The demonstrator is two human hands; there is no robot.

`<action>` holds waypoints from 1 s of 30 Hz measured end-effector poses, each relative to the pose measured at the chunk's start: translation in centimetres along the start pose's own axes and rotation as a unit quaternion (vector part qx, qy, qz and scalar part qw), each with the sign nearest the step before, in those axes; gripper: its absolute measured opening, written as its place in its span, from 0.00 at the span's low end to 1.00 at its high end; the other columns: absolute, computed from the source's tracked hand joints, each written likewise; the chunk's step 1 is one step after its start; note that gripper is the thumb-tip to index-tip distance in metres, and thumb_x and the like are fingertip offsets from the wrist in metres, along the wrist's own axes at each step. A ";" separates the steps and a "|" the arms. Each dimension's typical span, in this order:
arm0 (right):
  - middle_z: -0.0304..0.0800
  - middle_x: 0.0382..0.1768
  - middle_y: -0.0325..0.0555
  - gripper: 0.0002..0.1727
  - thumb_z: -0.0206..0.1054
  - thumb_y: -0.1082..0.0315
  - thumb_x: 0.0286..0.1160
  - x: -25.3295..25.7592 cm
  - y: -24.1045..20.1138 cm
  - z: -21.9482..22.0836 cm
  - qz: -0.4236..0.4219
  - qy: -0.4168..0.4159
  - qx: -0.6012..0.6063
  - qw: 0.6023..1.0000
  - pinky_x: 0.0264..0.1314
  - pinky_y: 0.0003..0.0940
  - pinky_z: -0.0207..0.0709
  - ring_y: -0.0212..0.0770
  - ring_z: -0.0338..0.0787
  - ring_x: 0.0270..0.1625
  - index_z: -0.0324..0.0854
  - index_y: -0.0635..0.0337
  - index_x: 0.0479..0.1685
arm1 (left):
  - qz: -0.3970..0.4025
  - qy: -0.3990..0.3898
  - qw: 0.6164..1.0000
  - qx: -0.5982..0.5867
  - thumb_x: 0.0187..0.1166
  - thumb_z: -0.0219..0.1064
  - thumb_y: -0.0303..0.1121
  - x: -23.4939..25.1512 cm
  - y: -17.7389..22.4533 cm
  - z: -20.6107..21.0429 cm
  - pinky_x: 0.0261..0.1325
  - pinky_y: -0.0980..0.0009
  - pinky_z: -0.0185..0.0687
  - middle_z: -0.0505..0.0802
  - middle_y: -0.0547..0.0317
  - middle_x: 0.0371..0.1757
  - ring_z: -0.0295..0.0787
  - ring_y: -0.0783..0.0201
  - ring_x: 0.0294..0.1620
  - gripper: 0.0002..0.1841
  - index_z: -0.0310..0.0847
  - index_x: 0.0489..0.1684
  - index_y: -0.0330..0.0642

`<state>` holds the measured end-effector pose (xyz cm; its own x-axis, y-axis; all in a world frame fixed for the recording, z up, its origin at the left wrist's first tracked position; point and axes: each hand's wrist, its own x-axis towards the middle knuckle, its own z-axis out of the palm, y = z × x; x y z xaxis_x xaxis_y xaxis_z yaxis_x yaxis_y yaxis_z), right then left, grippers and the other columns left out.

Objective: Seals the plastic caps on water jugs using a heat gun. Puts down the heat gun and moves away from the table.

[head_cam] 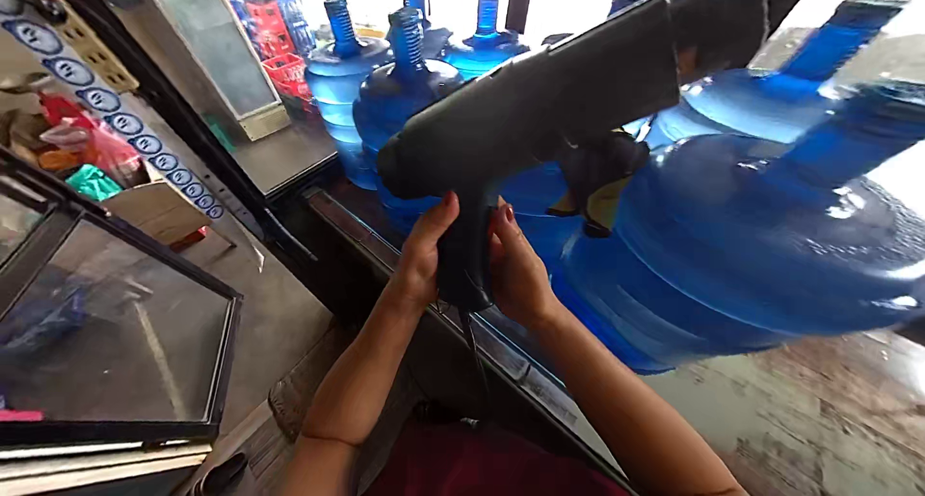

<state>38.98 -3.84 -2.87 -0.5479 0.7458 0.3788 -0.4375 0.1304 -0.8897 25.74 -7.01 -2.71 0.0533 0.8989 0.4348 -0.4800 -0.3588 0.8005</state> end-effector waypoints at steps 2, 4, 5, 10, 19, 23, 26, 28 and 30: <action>0.87 0.59 0.26 0.35 0.47 0.32 0.85 0.5 1.0 1.0 0.006 0.006 0.012 1.000 0.63 0.28 0.83 0.25 0.86 0.61 0.58 0.39 0.85 | -0.008 0.012 1.000 0.000 0.87 0.56 0.57 -0.4 0.1 -1.5 0.47 0.76 0.91 0.95 0.72 0.46 0.93 0.78 0.44 0.19 0.87 0.56 0.61; 0.86 0.58 0.25 0.36 0.48 0.32 0.84 1.2 1.7 1.9 0.014 0.010 0.010 1.000 0.63 0.27 0.82 0.24 0.86 0.61 0.57 0.40 0.84 | -0.019 0.025 0.999 -0.011 0.86 0.57 0.57 -0.6 0.5 -2.6 0.44 0.76 0.91 0.96 0.72 0.44 0.93 0.78 0.42 0.18 0.88 0.55 0.62; 0.86 0.59 0.25 0.36 0.48 0.32 0.84 1.5 2.0 2.4 0.020 0.009 0.010 1.000 0.63 0.27 0.83 0.24 0.86 0.61 0.57 0.39 0.85 | -0.020 0.029 0.999 -0.017 0.87 0.57 0.57 -0.7 0.7 -3.2 0.44 0.76 0.91 0.95 0.71 0.44 0.93 0.78 0.42 0.18 0.88 0.55 0.61; 0.86 0.57 0.26 0.37 0.46 0.32 0.85 3.8 3.6 4.6 0.049 0.000 0.023 0.999 0.61 0.27 0.84 0.24 0.87 0.59 0.54 0.42 0.86 | -0.006 0.057 0.998 0.001 0.88 0.55 0.55 -1.1 1.9 -6.3 0.48 0.76 0.91 0.95 0.71 0.47 0.93 0.78 0.45 0.18 0.86 0.59 0.60; 0.81 0.74 0.62 0.40 0.56 0.43 0.87 4.3 4.3 6.3 0.001 -0.239 -0.289 0.927 0.76 0.37 0.79 0.42 0.85 0.74 0.68 0.75 0.81 | 0.034 0.084 0.961 0.262 0.83 0.67 0.44 -3.2 8.7 -16.1 0.46 0.73 0.93 0.96 0.68 0.43 0.94 0.74 0.41 0.14 0.83 0.57 0.48; 0.89 0.63 0.52 0.24 0.60 0.50 0.88 6.5 3.8 8.6 -0.303 -0.150 -0.415 0.845 0.72 0.34 0.79 0.39 0.86 0.69 0.79 0.59 0.70 | 0.080 0.056 0.836 0.540 0.78 0.71 0.42 -3.0 11.6 -21.1 0.52 0.79 0.88 0.94 0.63 0.42 0.90 0.80 0.44 0.17 0.87 0.49 0.34; 0.72 0.80 0.65 0.47 0.68 0.39 0.76 11.5 4.7 9.0 -0.305 -0.090 -0.543 0.777 0.83 0.58 0.65 0.58 0.71 0.85 0.62 0.66 0.84 | 0.064 0.003 0.738 0.671 0.75 0.70 0.50 -2.9 13.3 -23.6 0.57 0.65 0.87 0.95 0.57 0.45 0.91 0.71 0.50 0.22 0.89 0.51 0.38; 0.62 0.86 0.71 0.62 0.70 0.33 0.65 15.0 6.2 8.8 -0.241 -0.127 -0.568 0.777 0.87 0.67 0.56 0.66 0.62 0.89 0.52 0.74 0.89 | 0.043 -0.048 0.717 0.694 0.74 0.71 0.50 -3.0 14.1 -24.8 0.56 0.56 0.89 0.95 0.55 0.45 0.93 0.63 0.51 0.22 0.90 0.51 0.39; 0.61 0.87 0.68 0.71 0.75 0.30 0.55 17.5 8.0 8.6 -0.172 -0.181 -0.527 0.813 0.87 0.63 0.58 0.62 0.64 0.88 0.44 0.72 0.92 | 0.009 -0.090 0.705 0.704 0.73 0.71 0.51 -2.9 14.9 -25.3 0.49 0.54 0.90 0.95 0.56 0.42 0.93 0.61 0.47 0.20 0.91 0.46 0.41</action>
<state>19.74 4.60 -1.13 -0.7793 0.3320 0.5315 0.1405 0.9191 -0.3680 -3.74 -8.58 -2.49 0.2287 0.8897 0.3950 0.8550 -0.3776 0.3554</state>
